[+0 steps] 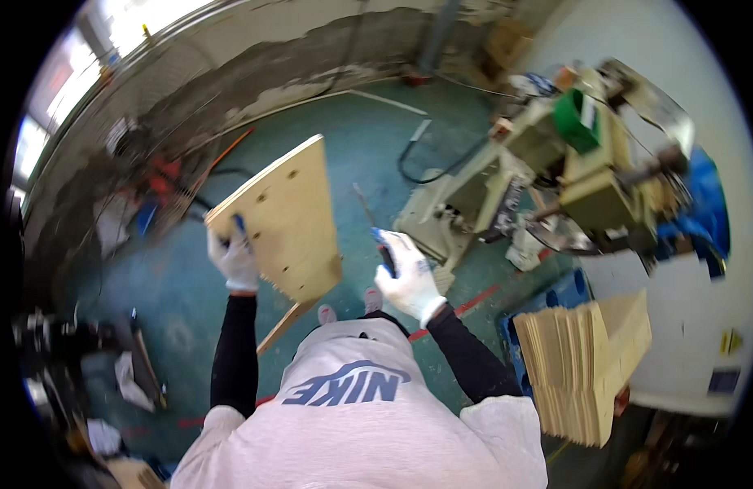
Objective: The person picks up L-shaped wooden boards one at a time and uses a stapling machine to join them together, occasionally using a screwdriver to tighten fasteners.
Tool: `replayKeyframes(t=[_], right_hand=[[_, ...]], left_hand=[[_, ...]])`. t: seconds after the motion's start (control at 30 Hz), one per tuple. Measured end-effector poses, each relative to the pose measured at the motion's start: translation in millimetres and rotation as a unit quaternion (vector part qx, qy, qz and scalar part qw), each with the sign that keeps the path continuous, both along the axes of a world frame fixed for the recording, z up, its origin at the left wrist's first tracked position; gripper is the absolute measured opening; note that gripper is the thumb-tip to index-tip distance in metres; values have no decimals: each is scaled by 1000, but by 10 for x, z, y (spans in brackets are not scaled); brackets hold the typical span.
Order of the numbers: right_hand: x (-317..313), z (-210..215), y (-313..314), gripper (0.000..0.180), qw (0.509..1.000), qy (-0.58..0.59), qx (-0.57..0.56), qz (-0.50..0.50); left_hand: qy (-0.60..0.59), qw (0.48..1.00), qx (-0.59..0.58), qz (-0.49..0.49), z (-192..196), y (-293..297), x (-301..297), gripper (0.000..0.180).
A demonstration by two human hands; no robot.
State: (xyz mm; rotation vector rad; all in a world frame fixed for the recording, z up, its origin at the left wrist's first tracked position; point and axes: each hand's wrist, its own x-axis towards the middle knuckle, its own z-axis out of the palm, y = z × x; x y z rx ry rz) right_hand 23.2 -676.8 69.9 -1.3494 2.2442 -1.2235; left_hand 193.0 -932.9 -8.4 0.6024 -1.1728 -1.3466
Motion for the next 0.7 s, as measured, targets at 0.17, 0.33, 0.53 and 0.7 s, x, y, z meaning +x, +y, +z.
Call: replayKeyframes(t=[0.17, 0.33, 0.53, 0.7], right_hand=[[-633, 671, 12, 45, 983, 136, -67, -99], [-1952, 1806, 74, 43, 876, 380, -120, -273], [-3189, 1982, 126, 42, 816, 369, 212, -391], [-3370, 1895, 71, 74, 814, 297, 320, -383]], left_hand=[[-23, 999, -6, -24, -143, -17, 114, 29], [-81, 996, -21, -43, -129, 67, 45, 34], [-19, 999, -13, -36, 87, 227, 161, 31], [-47, 999, -23, -7, 202, 236, 258, 22]])
